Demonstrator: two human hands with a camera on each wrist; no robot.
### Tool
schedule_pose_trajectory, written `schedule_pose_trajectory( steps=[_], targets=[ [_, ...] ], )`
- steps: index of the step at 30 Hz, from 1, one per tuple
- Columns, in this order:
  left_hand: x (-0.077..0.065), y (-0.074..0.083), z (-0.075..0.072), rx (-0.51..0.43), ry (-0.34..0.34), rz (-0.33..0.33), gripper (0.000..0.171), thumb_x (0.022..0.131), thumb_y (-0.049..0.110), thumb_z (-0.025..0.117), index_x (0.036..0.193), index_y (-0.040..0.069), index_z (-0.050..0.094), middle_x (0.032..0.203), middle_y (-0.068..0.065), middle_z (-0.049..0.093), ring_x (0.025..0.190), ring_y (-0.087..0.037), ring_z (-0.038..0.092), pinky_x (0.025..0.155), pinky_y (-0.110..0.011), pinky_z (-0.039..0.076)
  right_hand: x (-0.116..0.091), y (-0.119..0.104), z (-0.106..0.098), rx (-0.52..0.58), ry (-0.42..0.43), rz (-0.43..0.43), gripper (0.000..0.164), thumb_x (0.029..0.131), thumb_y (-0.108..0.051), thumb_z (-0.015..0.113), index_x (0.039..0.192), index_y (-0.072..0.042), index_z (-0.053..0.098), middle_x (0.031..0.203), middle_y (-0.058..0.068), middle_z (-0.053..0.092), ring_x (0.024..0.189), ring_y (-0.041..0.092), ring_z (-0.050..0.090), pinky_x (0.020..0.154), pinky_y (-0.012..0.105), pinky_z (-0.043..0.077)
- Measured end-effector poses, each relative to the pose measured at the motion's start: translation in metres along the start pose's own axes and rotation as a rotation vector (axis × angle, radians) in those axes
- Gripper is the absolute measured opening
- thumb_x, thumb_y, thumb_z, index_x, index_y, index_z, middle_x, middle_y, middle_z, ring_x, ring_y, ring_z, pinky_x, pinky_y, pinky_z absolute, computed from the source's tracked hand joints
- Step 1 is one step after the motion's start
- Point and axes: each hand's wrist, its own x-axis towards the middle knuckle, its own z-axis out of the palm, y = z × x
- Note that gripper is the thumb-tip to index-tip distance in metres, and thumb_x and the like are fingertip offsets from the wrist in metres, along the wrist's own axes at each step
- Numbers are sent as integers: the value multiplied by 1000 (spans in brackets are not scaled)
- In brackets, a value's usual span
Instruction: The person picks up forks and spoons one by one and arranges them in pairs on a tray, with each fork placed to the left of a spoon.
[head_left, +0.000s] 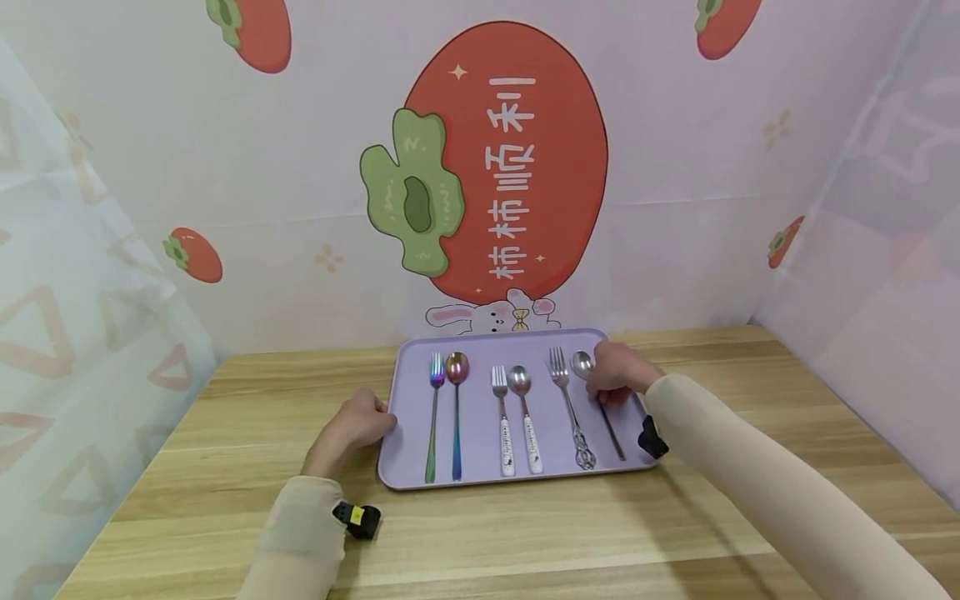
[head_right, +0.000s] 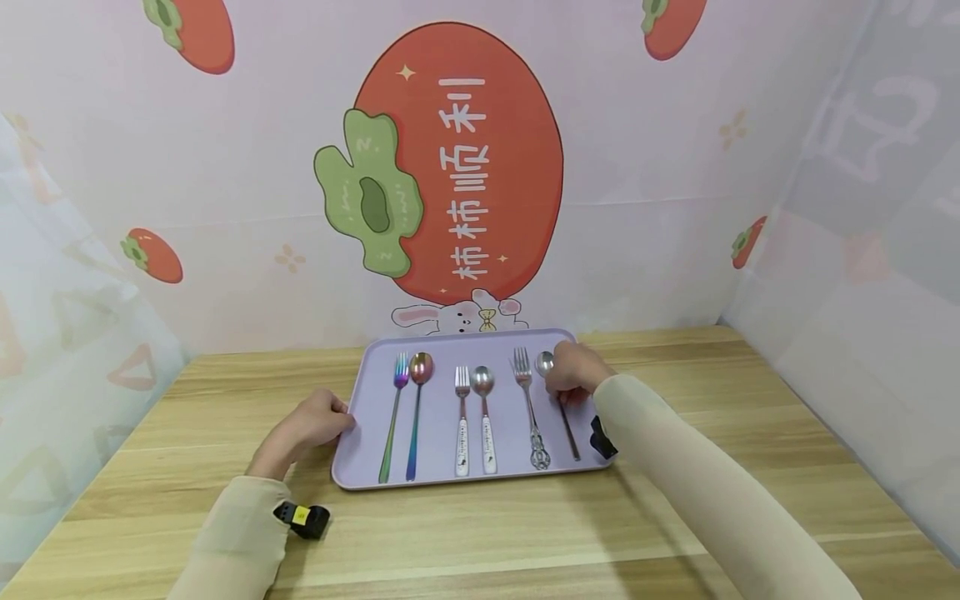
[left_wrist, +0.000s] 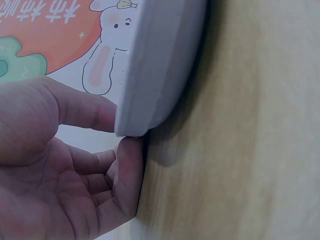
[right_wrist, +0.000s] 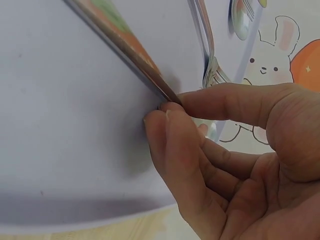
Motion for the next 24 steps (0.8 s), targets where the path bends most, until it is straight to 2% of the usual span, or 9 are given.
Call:
schedule_pose_trajectory(
  steps=[24],
  targets=[
    [-1,0,-1,-7,-2,1,29,86,3,56,61,11,43,59,-1,40,57,-15,42,53,-27,35,-10,-8,6,-9,-29,-2,10,81,0,68,87,3,62,69,13,68,52,18,63,52,31,55]
  ],
)
